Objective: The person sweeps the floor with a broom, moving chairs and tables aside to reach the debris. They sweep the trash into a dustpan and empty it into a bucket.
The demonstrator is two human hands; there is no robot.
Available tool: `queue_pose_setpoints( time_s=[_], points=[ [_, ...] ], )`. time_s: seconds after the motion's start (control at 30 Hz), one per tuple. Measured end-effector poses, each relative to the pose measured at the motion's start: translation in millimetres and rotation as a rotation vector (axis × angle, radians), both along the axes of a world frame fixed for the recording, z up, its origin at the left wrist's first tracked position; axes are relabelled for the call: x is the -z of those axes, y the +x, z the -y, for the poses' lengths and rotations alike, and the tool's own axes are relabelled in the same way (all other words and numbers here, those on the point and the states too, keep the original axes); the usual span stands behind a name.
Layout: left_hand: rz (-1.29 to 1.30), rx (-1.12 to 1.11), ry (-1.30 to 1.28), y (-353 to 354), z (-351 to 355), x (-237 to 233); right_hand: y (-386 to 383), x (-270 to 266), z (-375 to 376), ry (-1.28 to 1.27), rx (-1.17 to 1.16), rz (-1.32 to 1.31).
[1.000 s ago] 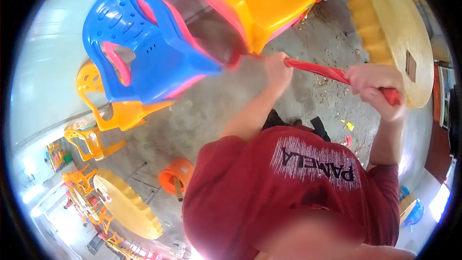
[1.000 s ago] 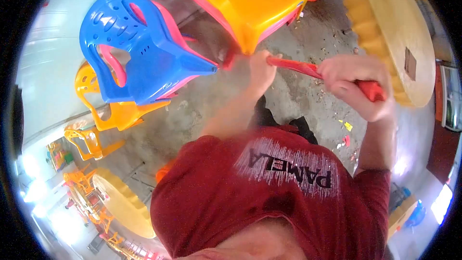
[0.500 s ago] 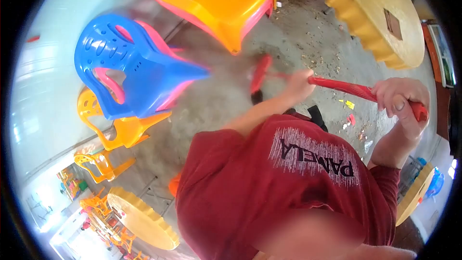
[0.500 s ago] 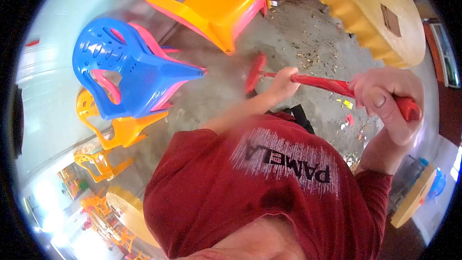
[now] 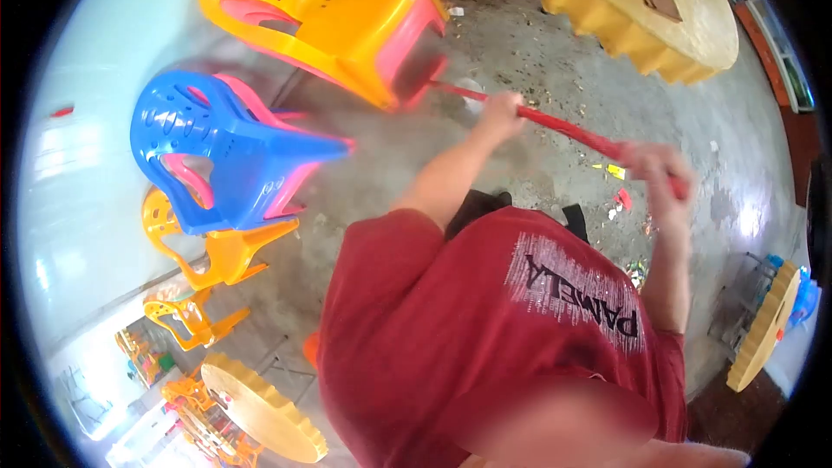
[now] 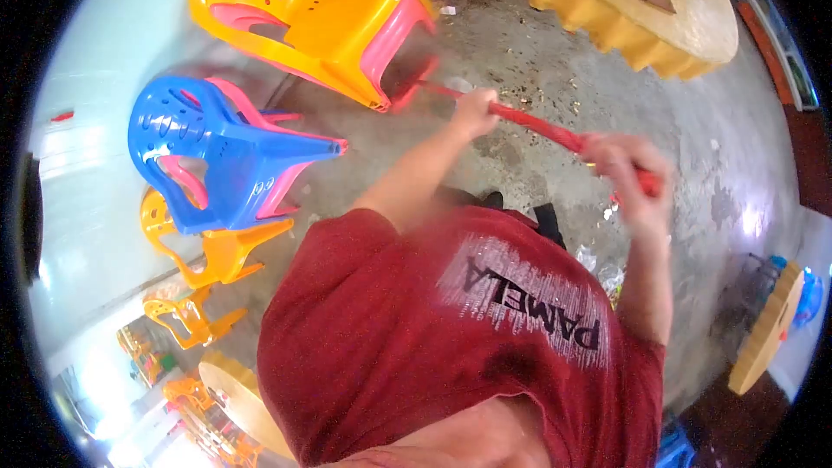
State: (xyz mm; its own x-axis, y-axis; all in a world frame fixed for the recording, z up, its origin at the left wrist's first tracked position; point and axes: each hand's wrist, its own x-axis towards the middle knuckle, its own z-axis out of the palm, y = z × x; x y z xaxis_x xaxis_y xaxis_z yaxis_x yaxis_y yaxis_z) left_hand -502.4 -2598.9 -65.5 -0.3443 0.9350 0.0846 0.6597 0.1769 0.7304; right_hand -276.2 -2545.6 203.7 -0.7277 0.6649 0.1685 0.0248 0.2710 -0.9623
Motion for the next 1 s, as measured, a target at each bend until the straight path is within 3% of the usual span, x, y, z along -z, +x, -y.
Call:
queue_pose_setpoints(
  time_s=[0.03,0.07,0.13,0.17,0.2,0.23,0.3,0.37,0.47,0.53,0.6,0.67,0.7,0.8,0.83,0.9,0.97,1.0],
  points=[
    [0.003,-0.016,-0.102,-1,4,14,1,32,-4,-0.031,-0.085,0.014],
    [-0.002,-0.052,-0.196,-11,4,25,2,23,7,-0.016,-0.035,0.137],
    [0.010,0.015,0.032,14,-12,51,12,-7,2,0.030,0.079,0.288],
    [0.073,-0.006,0.002,34,-16,17,17,-26,-6,0.086,0.067,0.248],
    [-0.014,0.011,0.053,54,-32,16,21,-42,-18,0.147,0.062,0.198],
    [0.194,0.057,0.054,75,-48,11,29,-56,-31,0.196,0.016,0.138],
    [0.312,0.093,0.129,93,-49,-27,23,-60,-52,0.203,-0.062,-0.069],
    [0.029,0.121,0.441,84,-34,-28,6,-51,-71,0.098,-0.116,-0.280],
    [0.024,0.074,0.364,21,13,-18,-2,-44,-93,-0.052,-0.229,-0.401],
    [0.157,-0.072,0.140,-28,61,-30,-18,-39,-82,0.013,0.053,-0.327],
    [0.204,-0.230,0.032,-69,109,-37,-71,-50,-60,0.108,0.053,-0.613],
    [0.140,-0.345,0.021,-103,151,-32,-98,-38,-91,-0.227,0.023,-0.706],
    [0.118,-0.397,0.005,-117,171,-24,-131,-66,-50,0.211,0.032,-0.587],
    [0.128,-0.520,0.025,-159,231,-4,-204,-85,-40,0.231,0.304,-0.434],
    [0.162,-0.567,-0.016,-170,255,-2,-226,-84,-44,0.096,0.207,-0.466],
    [0.237,-0.661,-0.103,-186,306,4,-270,-71,-75,0.084,0.294,-0.472],
    [0.381,-0.687,-0.303,-209,355,39,-308,-56,-112,0.087,0.371,-0.413],
    [0.284,-0.684,-0.328,-211,383,64,-324,-53,-117,0.139,0.340,-0.405]
  ],
)
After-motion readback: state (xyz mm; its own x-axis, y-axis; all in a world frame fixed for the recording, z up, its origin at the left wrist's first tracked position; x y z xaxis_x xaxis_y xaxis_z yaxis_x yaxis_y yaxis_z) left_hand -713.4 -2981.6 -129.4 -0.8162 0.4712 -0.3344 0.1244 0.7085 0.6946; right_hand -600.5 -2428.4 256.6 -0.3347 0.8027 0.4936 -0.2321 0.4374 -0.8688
